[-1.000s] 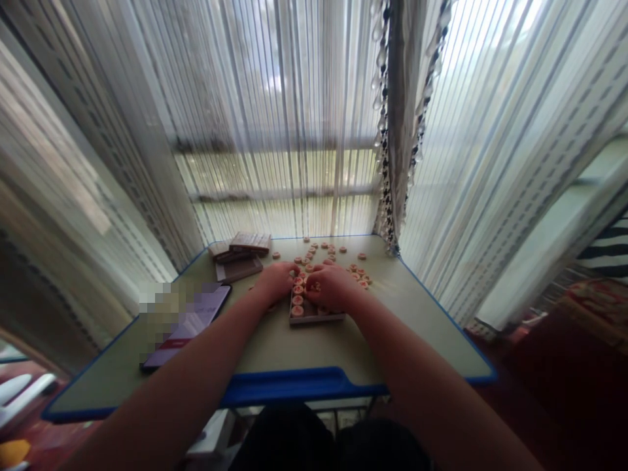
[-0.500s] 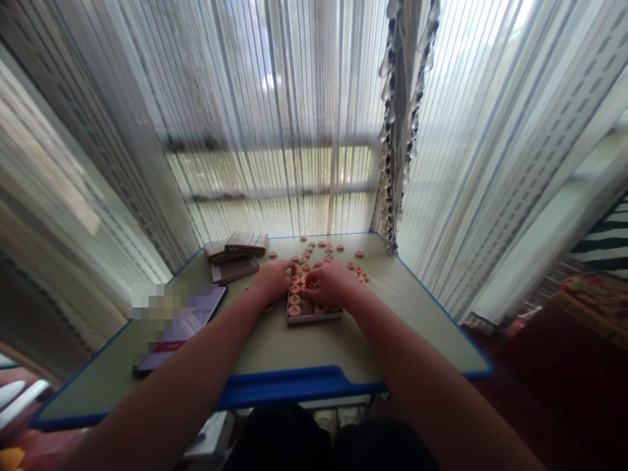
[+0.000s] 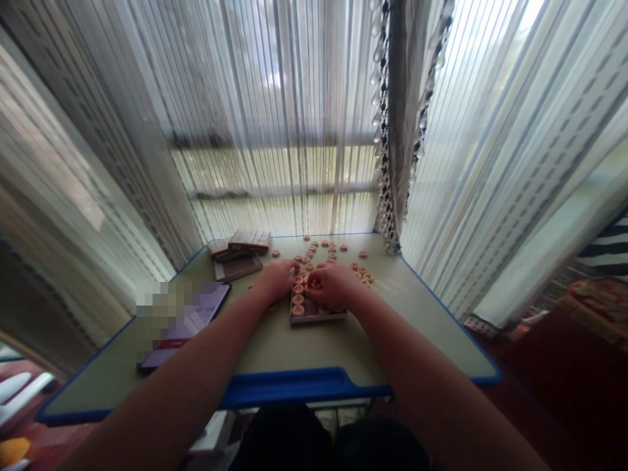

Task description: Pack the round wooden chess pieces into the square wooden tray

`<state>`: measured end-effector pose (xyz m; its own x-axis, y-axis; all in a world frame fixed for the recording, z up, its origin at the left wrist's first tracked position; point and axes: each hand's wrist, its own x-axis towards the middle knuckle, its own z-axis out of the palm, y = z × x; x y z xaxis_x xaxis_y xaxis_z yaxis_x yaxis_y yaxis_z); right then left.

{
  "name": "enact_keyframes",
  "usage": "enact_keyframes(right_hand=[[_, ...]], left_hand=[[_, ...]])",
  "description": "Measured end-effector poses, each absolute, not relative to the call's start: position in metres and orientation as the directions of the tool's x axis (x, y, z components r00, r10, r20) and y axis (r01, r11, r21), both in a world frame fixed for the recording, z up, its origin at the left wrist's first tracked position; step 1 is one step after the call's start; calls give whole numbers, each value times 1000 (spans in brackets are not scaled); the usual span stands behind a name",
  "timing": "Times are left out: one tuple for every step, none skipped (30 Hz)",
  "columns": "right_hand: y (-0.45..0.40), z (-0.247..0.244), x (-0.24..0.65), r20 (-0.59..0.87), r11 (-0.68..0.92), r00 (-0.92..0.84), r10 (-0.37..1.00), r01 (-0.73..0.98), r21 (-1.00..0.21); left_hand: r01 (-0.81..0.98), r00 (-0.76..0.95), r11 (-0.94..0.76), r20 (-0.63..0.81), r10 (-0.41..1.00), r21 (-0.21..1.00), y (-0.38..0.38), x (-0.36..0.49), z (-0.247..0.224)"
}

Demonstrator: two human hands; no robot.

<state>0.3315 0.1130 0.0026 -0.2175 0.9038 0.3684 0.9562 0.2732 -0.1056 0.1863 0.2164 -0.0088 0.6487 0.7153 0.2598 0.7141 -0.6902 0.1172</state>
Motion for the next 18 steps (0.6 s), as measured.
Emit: enact_keyframes(right_hand=[[113, 3, 331, 372, 277, -220, 902, 955, -106], [113, 3, 331, 376, 281, -223, 899, 953, -108], [113, 3, 331, 380, 284, -224, 898, 952, -112], [113, 3, 331, 385, 284, -221, 896, 952, -115], [113, 3, 332, 389, 281, -215, 896, 952, -120], [113, 4, 332, 391, 277, -209, 896, 953, -125], [113, 4, 333, 393, 270, -201, 897, 954, -129], [113, 4, 333, 399, 260, -188, 897, 956, -133], [113, 5, 333, 407, 246, -172, 897, 960, -137], [112, 5, 333, 417, 231, -155, 896, 963, -139], [112, 5, 333, 425, 222, -143, 894, 965, -141], [112, 5, 332, 434, 220, -139, 890, 965, -142], [113, 4, 331, 441, 229, -145, 886, 963, -144], [113, 4, 330, 443, 249, -162, 882, 958, -145], [113, 3, 329, 443, 273, -183, 878, 950, -150], [114, 3, 328, 441, 294, -198, 875, 942, -160], [114, 2, 327, 440, 309, -207, 874, 936, -172], [115, 2, 326, 438, 316, -210, 874, 931, -184]], left_hand=[[712, 649, -691, 263, 714, 120, 216, 186, -9], [712, 647, -691, 266, 714, 122, 217, 186, -9], [714, 645, -689, 266, 716, 123, 217, 186, -9], [717, 643, -686, 265, 719, 125, 217, 186, -9], [718, 641, -684, 264, 721, 127, 217, 186, -10], [718, 640, -684, 265, 722, 129, 217, 186, -10], [716, 640, -685, 268, 720, 132, 217, 186, -10], [713, 641, -688, 272, 718, 134, 218, 186, -10], [711, 642, -690, 275, 716, 137, 218, 186, -10], [710, 641, -689, 275, 717, 141, 218, 186, -10], [713, 638, -686, 271, 721, 146, 218, 186, -10], [716, 635, -682, 266, 725, 151, 218, 186, -10], [718, 633, -679, 261, 729, 155, 218, 186, -10], [720, 631, -676, 258, 732, 158, 218, 186, -10], [720, 630, -675, 257, 733, 160, 218, 186, -10], [720, 629, -675, 257, 733, 161, 218, 186, -9], [719, 629, -676, 260, 732, 161, 218, 186, -9], [718, 630, -677, 263, 731, 160, 218, 186, -9]])
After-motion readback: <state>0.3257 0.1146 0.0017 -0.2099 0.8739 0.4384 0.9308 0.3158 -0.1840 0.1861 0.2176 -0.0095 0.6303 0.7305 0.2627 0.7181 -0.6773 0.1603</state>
